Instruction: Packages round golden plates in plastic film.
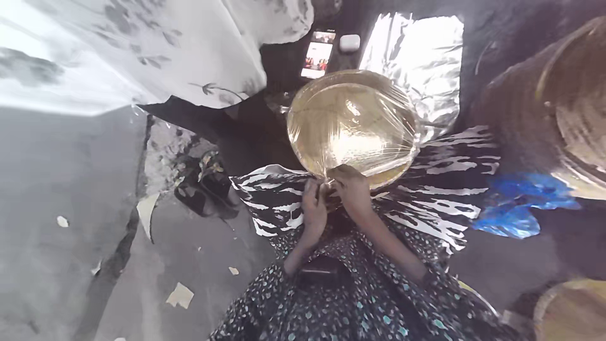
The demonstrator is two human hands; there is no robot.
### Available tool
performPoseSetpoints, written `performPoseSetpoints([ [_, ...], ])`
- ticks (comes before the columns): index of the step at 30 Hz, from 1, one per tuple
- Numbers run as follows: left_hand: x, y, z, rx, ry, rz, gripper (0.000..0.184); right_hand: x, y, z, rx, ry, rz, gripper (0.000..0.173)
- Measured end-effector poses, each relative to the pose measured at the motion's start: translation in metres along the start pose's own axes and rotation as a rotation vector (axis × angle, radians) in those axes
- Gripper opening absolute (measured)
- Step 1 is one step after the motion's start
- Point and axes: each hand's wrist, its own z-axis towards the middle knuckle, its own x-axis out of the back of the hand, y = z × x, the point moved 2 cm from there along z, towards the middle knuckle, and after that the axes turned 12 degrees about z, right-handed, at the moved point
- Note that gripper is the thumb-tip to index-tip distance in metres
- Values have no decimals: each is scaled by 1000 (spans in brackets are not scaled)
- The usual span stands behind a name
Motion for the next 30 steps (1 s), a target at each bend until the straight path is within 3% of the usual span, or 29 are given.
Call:
performPoseSetpoints([
  [5, 4, 9, 3, 15, -100, 112, 32, 0, 8, -1, 60, 10, 6, 17],
  [9, 4, 20, 14, 79, 42, 323, 32, -4, 9, -2, 46, -63, -9, 17],
  [11, 6, 16, 22, 136, 96, 384, 52, -2, 5, -4, 2, -142, -67, 22],
  [12, 8, 13, 27, 123, 115, 399, 52, -1, 6, -5, -14, -165, -84, 25],
  [15, 12, 5, 35, -8, 108, 400, 27, -1, 13, -4, 8, -169, -54, 28],
  [18, 14, 10, 43, -26, 123, 460, 20, 1, 14, 0, -15, -182, -14, 27],
  [22, 14, 27, 59, 49, 71, 546, 22, 20, 20, 10, -16, -66, 21, 26],
  [25, 31, 37, 73, 97, -56, 439, 31, 49, 27, 24, -15, 79, 11, 30],
  [27, 49, 46, 79, 59, -55, 330, 34, 70, 30, 37, 30, 132, -6, 31],
  [30, 58, 45, 83, -29, -7, 273, 28, 80, 43, 53, 116, 3, -15, 30],
])
